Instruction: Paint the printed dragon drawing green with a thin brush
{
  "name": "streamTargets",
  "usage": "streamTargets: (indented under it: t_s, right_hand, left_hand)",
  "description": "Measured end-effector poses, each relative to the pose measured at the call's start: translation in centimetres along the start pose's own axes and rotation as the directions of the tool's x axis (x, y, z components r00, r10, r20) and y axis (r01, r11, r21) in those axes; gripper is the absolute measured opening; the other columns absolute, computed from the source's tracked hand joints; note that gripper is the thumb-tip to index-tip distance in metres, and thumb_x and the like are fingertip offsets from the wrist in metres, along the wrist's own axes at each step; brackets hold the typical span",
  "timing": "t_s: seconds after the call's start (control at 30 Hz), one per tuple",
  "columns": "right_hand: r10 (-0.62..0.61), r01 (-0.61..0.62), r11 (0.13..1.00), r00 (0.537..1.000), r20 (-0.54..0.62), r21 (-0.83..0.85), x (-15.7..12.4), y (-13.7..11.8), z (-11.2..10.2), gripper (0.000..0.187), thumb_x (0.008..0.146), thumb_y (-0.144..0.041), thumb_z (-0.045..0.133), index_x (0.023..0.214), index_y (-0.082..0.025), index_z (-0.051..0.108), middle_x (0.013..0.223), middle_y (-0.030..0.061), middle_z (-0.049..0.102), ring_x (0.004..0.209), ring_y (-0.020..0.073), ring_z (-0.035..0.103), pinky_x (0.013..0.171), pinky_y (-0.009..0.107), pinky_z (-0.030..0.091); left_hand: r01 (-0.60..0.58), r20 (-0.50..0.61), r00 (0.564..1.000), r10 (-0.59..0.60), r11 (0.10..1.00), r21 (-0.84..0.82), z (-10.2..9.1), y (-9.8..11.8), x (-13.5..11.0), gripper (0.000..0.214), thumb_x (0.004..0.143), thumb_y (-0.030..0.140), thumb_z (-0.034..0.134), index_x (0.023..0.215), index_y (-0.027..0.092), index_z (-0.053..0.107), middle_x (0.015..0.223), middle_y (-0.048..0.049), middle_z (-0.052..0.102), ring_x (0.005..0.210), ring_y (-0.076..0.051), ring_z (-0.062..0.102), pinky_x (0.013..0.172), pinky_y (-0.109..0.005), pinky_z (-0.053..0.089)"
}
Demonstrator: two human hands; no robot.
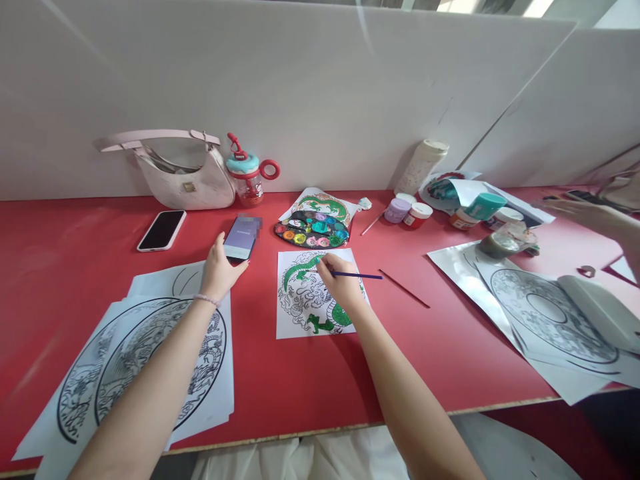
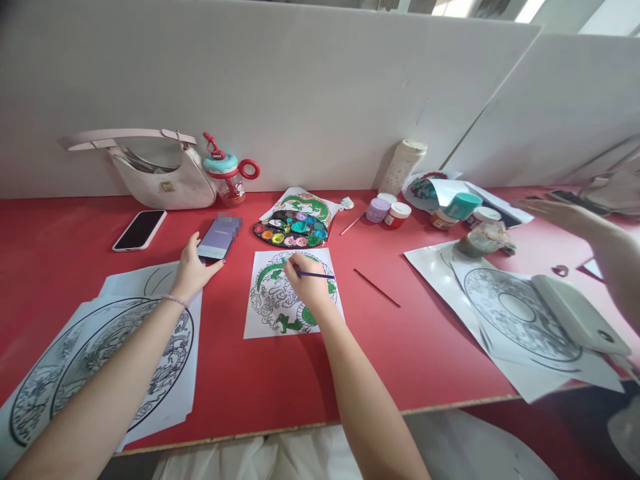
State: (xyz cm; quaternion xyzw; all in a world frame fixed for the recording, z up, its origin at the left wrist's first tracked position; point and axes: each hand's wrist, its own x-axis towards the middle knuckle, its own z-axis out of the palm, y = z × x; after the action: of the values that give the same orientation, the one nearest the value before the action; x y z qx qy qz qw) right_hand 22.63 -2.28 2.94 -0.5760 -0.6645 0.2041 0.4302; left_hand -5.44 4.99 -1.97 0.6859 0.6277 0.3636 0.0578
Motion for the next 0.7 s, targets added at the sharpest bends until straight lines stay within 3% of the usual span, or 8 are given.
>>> streamTargets:
  t_s: [0.33, 0.43, 0.57, 0.7]
  right_hand:
    - [-0.036, 0.036, 0.999, 0.999, 0.007, 0.006, -0.2, -0.3, -0.1, 0.030, 0.086, -0.035, 0.043, 0.061, -0.018, 0.038, 0.054, -0.0026, 0.041, 0.050, 0.0073, 0.033, 0.049, 0.020, 0.026]
    - [-0.153, 0.154, 0.988, 0.986, 0.068, -0.021, -0.5, -0.8, 0.0, 0.035, 0.088, -0.036, 0.045, 0.059, -0.017, 0.041, 0.055, -0.0015, 0.042, 0.053, 0.0077, 0.035, 0.053, 0.021, 0.028]
    - [-0.367, 0.388, 0.917, 0.912, 0.180, -0.097, -1.0, -1.5, 0.3, 0.038, 0.092, -0.036, 0.044, 0.059, -0.016, 0.048, 0.058, 0.0004, 0.048, 0.058, 0.0088, 0.039, 0.059, 0.023, 0.029]
    - [-0.369, 0.403, 0.901, 0.907, 0.206, -0.162, -1.0, -1.5, 0.3, 0.038, 0.093, -0.035, 0.042, 0.061, -0.016, 0.050, 0.058, 0.0006, 0.049, 0.057, 0.0091, 0.039, 0.059, 0.024, 0.028]
  left_hand:
    - [-0.019, -0.010, 1.000, 0.019, 0.999, 0.028, -0.2, 0.5, 0.0, 0.091, 0.068, 0.033, 0.073, 0.143, 0.014, 0.024, 0.134, -0.0214, 0.045, 0.127, -0.035, 0.043, 0.104, -0.049, 0.039]
    - [-0.049, -0.025, 0.998, 0.051, 0.997, 0.062, -0.3, 0.7, -0.1, 0.090, 0.068, 0.032, 0.073, 0.142, 0.013, 0.025, 0.135, -0.0222, 0.043, 0.129, -0.036, 0.041, 0.104, -0.049, 0.039]
    - [-0.067, -0.028, 0.997, 0.069, 0.995, 0.068, -0.3, 0.7, -0.1, 0.090, 0.068, 0.033, 0.073, 0.142, 0.013, 0.025, 0.136, -0.0230, 0.043, 0.129, -0.036, 0.041, 0.104, -0.050, 0.039]
    - [-0.061, -0.022, 0.998, 0.063, 0.997, 0.051, -0.2, 0.6, -0.1, 0.091, 0.068, 0.033, 0.073, 0.143, 0.014, 0.024, 0.134, -0.0225, 0.045, 0.126, -0.036, 0.044, 0.102, -0.050, 0.040]
